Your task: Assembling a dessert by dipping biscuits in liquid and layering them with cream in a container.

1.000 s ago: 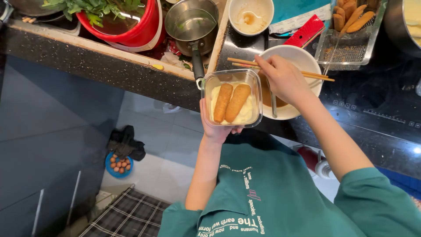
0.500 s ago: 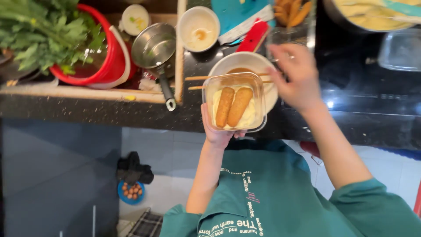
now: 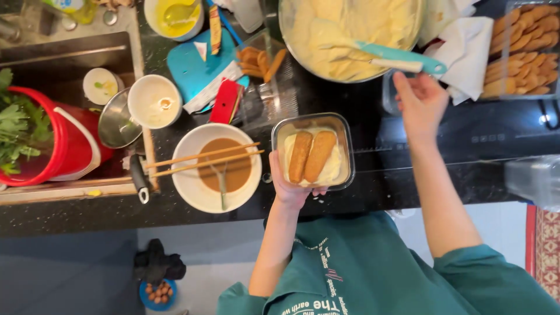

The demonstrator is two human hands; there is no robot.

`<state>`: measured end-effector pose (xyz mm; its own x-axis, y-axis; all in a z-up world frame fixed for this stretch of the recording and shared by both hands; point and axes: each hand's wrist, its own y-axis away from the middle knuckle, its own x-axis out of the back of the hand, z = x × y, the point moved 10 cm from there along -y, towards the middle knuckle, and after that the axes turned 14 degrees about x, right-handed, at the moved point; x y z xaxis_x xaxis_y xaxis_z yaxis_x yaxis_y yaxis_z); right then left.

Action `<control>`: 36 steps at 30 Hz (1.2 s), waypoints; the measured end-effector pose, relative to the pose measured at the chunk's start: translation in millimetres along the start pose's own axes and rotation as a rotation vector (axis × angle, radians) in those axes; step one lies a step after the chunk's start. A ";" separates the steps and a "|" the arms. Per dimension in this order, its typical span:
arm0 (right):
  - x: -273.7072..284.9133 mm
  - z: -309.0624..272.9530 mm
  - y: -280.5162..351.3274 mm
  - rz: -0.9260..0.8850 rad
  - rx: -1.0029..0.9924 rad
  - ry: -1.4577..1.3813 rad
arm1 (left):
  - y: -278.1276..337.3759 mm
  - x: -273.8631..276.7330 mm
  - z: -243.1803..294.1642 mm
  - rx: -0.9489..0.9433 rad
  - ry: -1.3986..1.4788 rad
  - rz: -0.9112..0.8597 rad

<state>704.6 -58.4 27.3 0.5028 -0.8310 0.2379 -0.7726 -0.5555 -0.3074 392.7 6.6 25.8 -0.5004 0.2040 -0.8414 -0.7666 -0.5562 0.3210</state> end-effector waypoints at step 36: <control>-15.7 -41.7 -46.6 0.209 -0.022 -0.289 | -46.9 109.1 -31.9 0.009 -0.101 0.312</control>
<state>716.5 -18.2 76.4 0.4194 -0.9023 -0.0992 -0.8769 -0.3744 -0.3015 387.0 29.2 -94.9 -0.7487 0.1036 -0.6547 -0.5731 -0.5974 0.5609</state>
